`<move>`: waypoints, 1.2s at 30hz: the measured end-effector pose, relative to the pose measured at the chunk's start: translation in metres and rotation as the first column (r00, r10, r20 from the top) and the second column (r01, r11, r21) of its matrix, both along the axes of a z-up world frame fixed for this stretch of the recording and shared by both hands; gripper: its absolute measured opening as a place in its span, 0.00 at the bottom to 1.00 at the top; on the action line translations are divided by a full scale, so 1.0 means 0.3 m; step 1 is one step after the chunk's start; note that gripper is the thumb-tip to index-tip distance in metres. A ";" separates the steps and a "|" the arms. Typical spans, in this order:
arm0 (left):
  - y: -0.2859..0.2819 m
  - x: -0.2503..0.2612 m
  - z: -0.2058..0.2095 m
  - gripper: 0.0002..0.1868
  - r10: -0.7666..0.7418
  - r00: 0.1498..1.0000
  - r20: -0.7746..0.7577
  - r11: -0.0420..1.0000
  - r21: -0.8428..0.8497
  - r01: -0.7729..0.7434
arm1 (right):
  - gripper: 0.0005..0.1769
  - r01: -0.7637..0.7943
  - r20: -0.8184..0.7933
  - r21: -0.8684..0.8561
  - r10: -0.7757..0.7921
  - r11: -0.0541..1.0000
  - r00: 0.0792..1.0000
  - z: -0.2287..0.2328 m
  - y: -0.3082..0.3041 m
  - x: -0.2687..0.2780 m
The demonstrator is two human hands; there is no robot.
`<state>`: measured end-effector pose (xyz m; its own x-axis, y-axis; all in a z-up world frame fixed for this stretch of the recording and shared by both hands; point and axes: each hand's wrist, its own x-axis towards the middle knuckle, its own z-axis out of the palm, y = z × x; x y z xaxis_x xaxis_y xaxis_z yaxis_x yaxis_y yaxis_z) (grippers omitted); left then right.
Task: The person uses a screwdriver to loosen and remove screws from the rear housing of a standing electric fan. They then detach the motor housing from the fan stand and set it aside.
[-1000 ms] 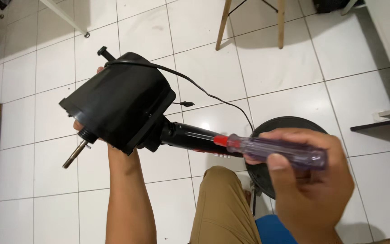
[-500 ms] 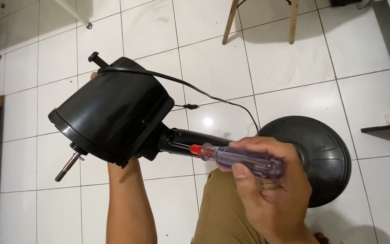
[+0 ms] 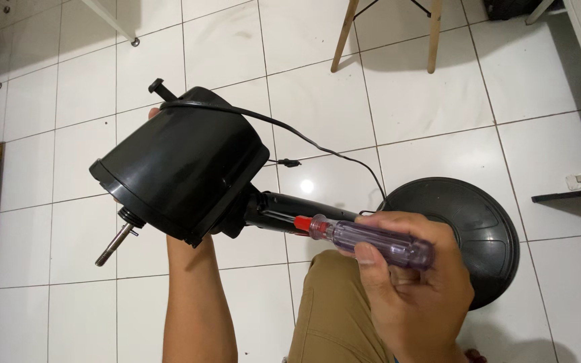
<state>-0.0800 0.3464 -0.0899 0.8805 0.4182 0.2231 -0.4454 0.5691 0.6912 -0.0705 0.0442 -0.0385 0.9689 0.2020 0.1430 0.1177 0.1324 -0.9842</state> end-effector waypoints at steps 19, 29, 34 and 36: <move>0.001 -0.004 -0.006 0.59 -0.011 1.000 -0.004 1.000 -0.011 0.011 | 0.18 -0.033 0.269 -0.468 0.178 0.883 0.946 0.067 -0.048 0.020; -0.004 0.006 -0.019 0.60 -0.026 1.000 -0.007 0.999 -0.021 0.026 | 0.16 -0.290 0.056 -0.631 0.415 0.720 0.908 0.136 -0.090 0.110; -0.033 0.037 -0.029 0.60 -0.047 0.999 0.025 0.998 -0.041 0.048 | 0.17 -0.201 -0.016 -0.738 0.281 0.644 0.959 0.165 -0.090 0.132; -0.044 0.051 -0.022 0.60 -0.061 0.997 0.042 0.997 -0.051 0.063 | 0.16 -0.155 0.066 -0.680 0.270 0.717 0.961 0.181 -0.103 0.147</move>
